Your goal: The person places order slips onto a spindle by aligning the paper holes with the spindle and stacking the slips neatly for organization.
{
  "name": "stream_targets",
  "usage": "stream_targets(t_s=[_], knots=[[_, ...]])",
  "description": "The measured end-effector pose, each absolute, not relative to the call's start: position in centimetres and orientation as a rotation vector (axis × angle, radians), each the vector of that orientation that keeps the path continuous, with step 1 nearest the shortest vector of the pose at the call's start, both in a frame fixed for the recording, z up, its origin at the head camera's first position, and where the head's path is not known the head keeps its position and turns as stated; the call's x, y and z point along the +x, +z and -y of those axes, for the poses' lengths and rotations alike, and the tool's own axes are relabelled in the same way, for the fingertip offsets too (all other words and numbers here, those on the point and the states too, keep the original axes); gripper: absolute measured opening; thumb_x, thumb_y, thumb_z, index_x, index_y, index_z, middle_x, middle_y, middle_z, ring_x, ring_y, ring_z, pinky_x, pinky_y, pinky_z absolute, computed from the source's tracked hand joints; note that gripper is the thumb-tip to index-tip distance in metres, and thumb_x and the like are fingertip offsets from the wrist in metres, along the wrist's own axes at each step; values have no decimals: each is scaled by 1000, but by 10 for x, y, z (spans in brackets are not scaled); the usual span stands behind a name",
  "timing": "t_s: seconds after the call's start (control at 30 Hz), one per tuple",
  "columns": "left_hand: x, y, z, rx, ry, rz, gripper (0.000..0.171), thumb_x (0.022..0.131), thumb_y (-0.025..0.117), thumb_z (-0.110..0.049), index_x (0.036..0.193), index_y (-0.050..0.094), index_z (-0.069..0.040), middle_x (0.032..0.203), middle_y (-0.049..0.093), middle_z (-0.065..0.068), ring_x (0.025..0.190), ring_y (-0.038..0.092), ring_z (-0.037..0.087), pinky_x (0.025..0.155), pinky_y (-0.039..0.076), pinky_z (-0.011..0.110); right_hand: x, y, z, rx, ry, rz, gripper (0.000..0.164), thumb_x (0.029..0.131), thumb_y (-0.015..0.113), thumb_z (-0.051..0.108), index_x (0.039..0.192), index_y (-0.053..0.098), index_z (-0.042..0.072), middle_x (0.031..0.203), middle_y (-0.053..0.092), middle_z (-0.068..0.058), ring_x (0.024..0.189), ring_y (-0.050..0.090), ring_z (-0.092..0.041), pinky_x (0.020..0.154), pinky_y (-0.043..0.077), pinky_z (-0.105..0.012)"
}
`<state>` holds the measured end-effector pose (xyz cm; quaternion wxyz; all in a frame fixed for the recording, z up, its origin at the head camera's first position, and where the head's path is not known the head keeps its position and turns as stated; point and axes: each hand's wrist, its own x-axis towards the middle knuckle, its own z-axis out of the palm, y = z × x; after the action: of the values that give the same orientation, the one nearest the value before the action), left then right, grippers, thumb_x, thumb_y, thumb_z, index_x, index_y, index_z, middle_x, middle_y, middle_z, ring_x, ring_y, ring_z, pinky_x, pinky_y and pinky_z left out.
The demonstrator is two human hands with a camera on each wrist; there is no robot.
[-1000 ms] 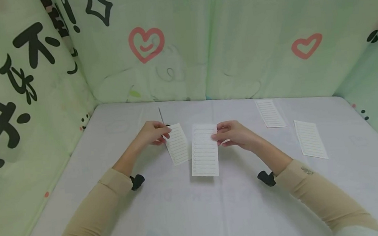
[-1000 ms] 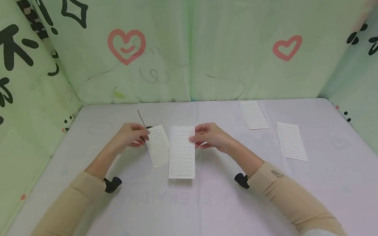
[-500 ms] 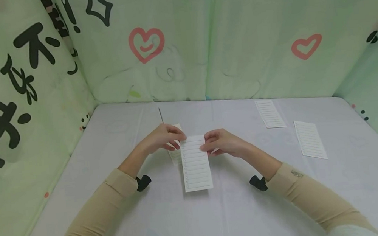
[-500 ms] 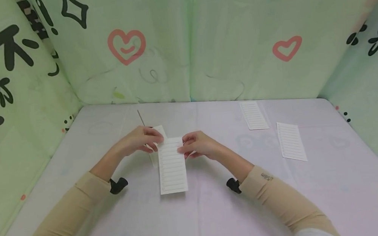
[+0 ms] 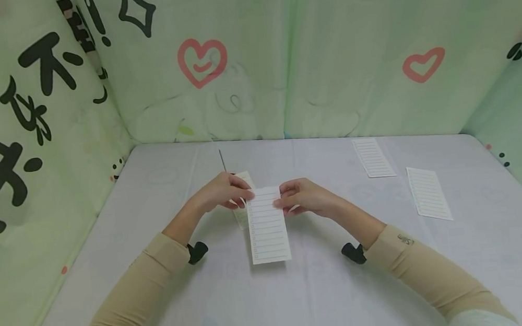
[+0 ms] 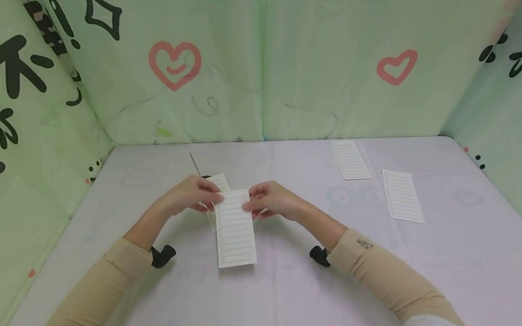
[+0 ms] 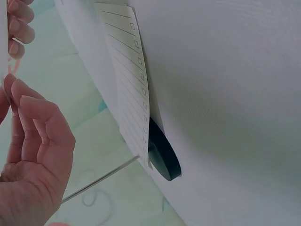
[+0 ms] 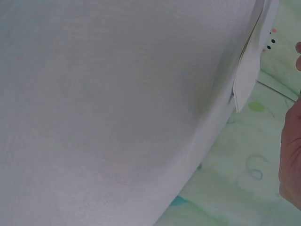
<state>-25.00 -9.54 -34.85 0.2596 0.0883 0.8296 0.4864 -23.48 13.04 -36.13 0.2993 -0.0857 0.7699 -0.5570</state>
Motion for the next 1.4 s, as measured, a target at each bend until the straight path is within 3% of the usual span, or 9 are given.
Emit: stream_targets(t_s=[0.43, 0.67, 0.9, 1.1, 1.4], knots=[[-261, -325, 116, 121, 1413, -2321, 30, 87, 63, -19, 111, 60, -2, 92, 62, 8, 78, 59, 19, 72, 50, 29, -229, -360, -127, -226, -1504, -1994, 25, 83, 65, 9, 103, 55, -2, 82, 65, -2, 70, 57, -16, 65, 50, -28], [-270, -314, 131, 82, 1503, -2329, 35, 88, 62, -21, 115, 57, 0, 99, 61, 10, 82, 60, 19, 84, 48, 38, -228, -356, -124, -265, -1522, -1991, 27, 85, 63, 9, 107, 55, -5, 85, 66, -3, 70, 60, -15, 65, 50, -27], [-278, -311, 141, 46, 1558, -2367, 32, 89, 60, -22, 112, 58, 1, 90, 60, 6, 81, 60, 20, 75, 51, 30, -236, -351, -120, -196, -1537, -2022, 32, 86, 63, 13, 111, 55, -5, 85, 63, -3, 73, 61, -14, 67, 51, -26], [-283, -306, 144, -44, 1565, -2411, 32, 92, 55, -23, 115, 58, -1, 95, 60, 9, 76, 59, 16, 76, 50, 30, -247, -348, -113, -133, -1553, -2034, 32, 86, 65, 16, 110, 56, -4, 90, 64, -8, 74, 61, -14, 66, 50, -25], [-291, -305, 145, -93, 1595, -2431, 32, 90, 57, -24, 111, 59, 1, 98, 60, 15, 71, 57, 13, 68, 49, 25, -257, -351, -108, -73, -1577, -2000, 33, 86, 64, 16, 113, 55, -2, 87, 64, -4, 74, 62, -13, 66, 50, -24]])
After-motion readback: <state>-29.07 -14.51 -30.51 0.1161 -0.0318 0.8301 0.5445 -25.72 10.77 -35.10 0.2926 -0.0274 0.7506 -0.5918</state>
